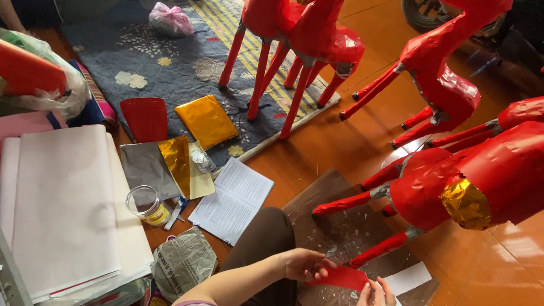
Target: Applying paper strips and adhesive to a red animal-shaped craft figure
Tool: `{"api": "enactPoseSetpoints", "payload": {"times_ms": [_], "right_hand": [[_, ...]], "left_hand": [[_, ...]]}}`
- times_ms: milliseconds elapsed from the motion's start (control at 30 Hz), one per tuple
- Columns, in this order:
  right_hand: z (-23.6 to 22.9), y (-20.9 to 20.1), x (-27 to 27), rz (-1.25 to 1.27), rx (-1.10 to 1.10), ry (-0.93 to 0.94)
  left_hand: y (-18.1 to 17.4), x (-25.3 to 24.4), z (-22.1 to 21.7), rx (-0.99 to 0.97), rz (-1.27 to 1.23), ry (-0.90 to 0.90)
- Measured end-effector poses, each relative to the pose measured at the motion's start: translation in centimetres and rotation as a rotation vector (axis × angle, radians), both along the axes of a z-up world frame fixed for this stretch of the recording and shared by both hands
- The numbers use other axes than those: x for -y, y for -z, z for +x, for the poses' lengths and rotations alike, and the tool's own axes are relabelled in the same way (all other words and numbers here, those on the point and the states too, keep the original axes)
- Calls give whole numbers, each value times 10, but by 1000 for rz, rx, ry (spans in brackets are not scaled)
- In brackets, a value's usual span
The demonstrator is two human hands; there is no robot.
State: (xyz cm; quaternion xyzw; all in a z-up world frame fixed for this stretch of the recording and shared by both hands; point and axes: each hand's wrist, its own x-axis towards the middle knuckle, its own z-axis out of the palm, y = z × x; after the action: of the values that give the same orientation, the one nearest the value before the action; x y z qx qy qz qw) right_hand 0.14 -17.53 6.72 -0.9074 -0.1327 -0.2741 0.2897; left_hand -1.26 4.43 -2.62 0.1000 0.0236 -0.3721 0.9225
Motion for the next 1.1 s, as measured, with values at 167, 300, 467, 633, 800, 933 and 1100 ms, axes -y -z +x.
{"api": "enactPoseSetpoints", "payload": {"times_ms": [167, 300, 467, 633, 800, 933, 1100], "right_hand": [[-8, -8, 0, 36, -76, -48], [-7, -1, 8, -1, -55, -112], [-19, -23, -1, -23, -137, -104], [-16, -31, -1, -50, -150, -175], [-12, -70, -5, -70, -279, -388], [-4, -107, 0, 4, -328, -384], [10, -152, 27, 256, -318, -440]], "left_hand": [[-52, -10, -4, -3, 243, -121], [-76, -3, -10, 103, 637, -262], [-54, 18, -3, 268, 926, -339], [-64, 19, -1, 722, 1412, -371], [-58, 36, 15, 1056, 1385, -353], [-64, 26, 15, 1086, 1417, -318], [-53, 2, 22, 1305, 1522, -608]]}}
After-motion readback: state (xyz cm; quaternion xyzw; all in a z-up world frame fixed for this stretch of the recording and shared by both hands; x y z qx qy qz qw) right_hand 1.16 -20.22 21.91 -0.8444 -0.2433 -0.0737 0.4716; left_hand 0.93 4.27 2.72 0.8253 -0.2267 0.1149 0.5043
